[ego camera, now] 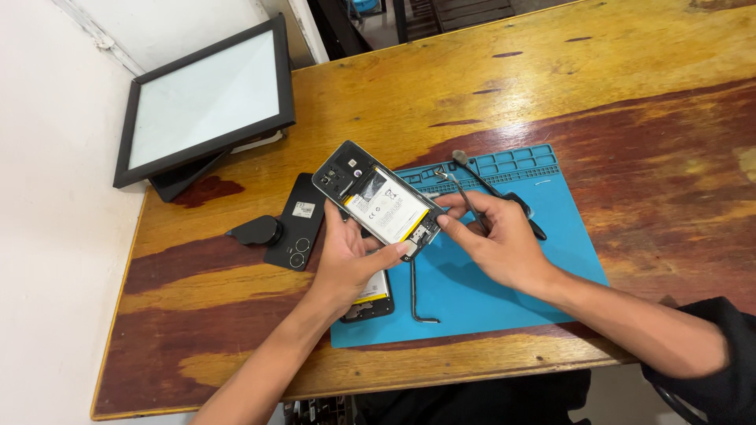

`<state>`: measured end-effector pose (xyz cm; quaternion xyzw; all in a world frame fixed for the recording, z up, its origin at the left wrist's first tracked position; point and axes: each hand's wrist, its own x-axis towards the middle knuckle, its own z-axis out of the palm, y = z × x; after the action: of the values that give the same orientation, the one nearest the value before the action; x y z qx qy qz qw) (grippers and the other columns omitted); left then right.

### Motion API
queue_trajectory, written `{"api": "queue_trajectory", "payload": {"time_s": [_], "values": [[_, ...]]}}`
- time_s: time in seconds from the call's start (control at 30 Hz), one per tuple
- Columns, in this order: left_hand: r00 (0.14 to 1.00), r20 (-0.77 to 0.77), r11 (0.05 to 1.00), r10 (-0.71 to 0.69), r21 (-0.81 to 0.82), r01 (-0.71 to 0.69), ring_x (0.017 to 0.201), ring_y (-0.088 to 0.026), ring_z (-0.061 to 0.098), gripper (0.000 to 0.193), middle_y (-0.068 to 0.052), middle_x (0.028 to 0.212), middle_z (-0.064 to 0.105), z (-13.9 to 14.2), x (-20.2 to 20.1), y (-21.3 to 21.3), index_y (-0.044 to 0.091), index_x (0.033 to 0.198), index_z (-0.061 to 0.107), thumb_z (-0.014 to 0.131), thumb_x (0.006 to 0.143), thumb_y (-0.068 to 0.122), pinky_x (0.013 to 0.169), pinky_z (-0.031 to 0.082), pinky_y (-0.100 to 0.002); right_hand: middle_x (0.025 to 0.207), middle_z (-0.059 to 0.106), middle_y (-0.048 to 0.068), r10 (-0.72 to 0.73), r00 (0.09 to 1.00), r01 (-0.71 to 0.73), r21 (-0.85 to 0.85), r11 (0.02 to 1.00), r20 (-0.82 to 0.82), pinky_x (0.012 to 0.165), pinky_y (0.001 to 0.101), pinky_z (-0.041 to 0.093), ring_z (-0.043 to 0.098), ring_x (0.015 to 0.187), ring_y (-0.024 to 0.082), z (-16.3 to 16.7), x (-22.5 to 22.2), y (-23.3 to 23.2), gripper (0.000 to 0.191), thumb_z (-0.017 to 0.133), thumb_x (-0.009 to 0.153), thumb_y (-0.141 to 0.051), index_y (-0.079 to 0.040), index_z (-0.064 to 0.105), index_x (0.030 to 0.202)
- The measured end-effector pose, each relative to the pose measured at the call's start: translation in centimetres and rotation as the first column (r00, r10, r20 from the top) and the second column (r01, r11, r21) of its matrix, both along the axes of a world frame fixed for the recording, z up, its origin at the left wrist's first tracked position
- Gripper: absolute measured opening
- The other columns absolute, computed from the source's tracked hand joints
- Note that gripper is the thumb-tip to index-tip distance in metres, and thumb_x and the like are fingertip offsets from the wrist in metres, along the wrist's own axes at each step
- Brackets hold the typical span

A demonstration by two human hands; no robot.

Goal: The person disassembles a smartphone on a blue repair mat, using a spudger and screwdriver to pry open the back cover and disconnect internal components. They remove the old battery, position a new battery into the phone body, and press the reassembled phone together on the mat.

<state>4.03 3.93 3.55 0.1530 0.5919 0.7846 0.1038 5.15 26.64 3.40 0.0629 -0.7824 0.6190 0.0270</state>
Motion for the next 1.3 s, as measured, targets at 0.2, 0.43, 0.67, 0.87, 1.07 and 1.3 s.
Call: {"api": "queue_trajectory", "payload": {"time_s": [0.2, 0.43, 0.67, 0.87, 1.07, 1.3], "values": [[1.000, -0.010, 0.999, -0.001, -0.036, 0.001, 0.118, -0.026, 0.067, 0.097, -0.016, 0.137, 0.050, 0.05, -0.03, -0.03, 0.017, 0.147, 0.013, 0.078, 0.078, -0.004, 0.079, 0.065, -0.032, 0.080, 0.066, -0.004, -0.017, 0.999, 0.020, 0.083, 0.996, -0.040, 0.043, 0.0220, 0.033, 0.042, 0.053, -0.001, 0.40, 0.41, 0.07, 0.028, 0.071, 0.092, -0.012, -0.004, 0.074, 0.119], [1.000, 0.013, 0.999, -0.006, -0.047, 0.007, 0.115, -0.025, 0.068, 0.103, -0.017, 0.137, 0.052, 0.04, 0.06, -0.07, 0.019, 0.152, 0.008, 0.077, 0.079, -0.003, 0.078, 0.065, -0.034, 0.081, 0.064, -0.004, -0.036, 0.989, 0.046, 0.068, 0.997, -0.141, 0.043, 0.0218, 0.030, 0.038, 0.054, -0.002, 0.53, 0.59, 0.04, 0.027, 0.072, 0.093, -0.011, -0.004, 0.074, 0.119], [1.000, 0.003, 0.998, -0.005, -0.061, 0.005, 0.112, -0.024, 0.069, 0.109, -0.017, 0.135, 0.055, -0.05, -0.01, 0.00, 0.020, 0.155, 0.004, 0.077, 0.078, -0.003, 0.076, 0.066, -0.034, 0.084, 0.064, -0.004, -0.040, 0.996, 0.042, 0.031, 0.999, -0.077, 0.042, 0.0205, 0.032, 0.041, 0.052, -0.003, 0.93, 0.50, 0.17, 0.028, 0.069, 0.094, -0.011, -0.004, 0.073, 0.121], [1.000, -0.014, 0.998, -0.017, -0.062, 0.016, 0.111, -0.024, 0.069, 0.109, -0.018, 0.134, 0.055, -0.16, -0.05, -0.06, 0.019, 0.156, 0.004, 0.078, 0.078, -0.001, 0.077, 0.066, -0.035, 0.085, 0.064, -0.005, -0.061, 0.994, 0.061, 0.004, 0.998, -0.088, 0.043, 0.0209, 0.032, 0.042, 0.053, -0.003, 1.01, 0.52, 0.31, 0.027, 0.068, 0.095, -0.011, -0.004, 0.073, 0.121], [1.000, -0.012, 0.998, 0.000, -0.066, -0.001, 0.113, -0.024, 0.069, 0.105, -0.017, 0.135, 0.054, -0.19, -0.03, 0.02, 0.017, 0.154, 0.008, 0.078, 0.079, -0.001, 0.076, 0.066, -0.034, 0.085, 0.064, -0.005, -0.054, 0.996, 0.053, -0.003, 0.999, -0.071, 0.043, 0.0202, 0.033, 0.043, 0.054, -0.003, 0.81, 0.45, 0.39, 0.027, 0.069, 0.094, -0.011, -0.004, 0.073, 0.120], [0.998, -0.043, 0.999, 0.038, -0.005, -0.038, 0.115, -0.025, 0.067, 0.103, -0.018, 0.135, 0.051, -0.06, -0.07, -0.19, 0.017, 0.152, 0.010, 0.077, 0.077, -0.003, 0.078, 0.063, -0.033, 0.083, 0.064, -0.005, -0.023, 0.999, 0.023, 0.014, 1.000, -0.034, 0.043, 0.0201, 0.032, 0.041, 0.053, -0.003, 0.34, 0.42, -0.21, 0.025, 0.071, 0.093, -0.012, -0.003, 0.074, 0.116]]}}
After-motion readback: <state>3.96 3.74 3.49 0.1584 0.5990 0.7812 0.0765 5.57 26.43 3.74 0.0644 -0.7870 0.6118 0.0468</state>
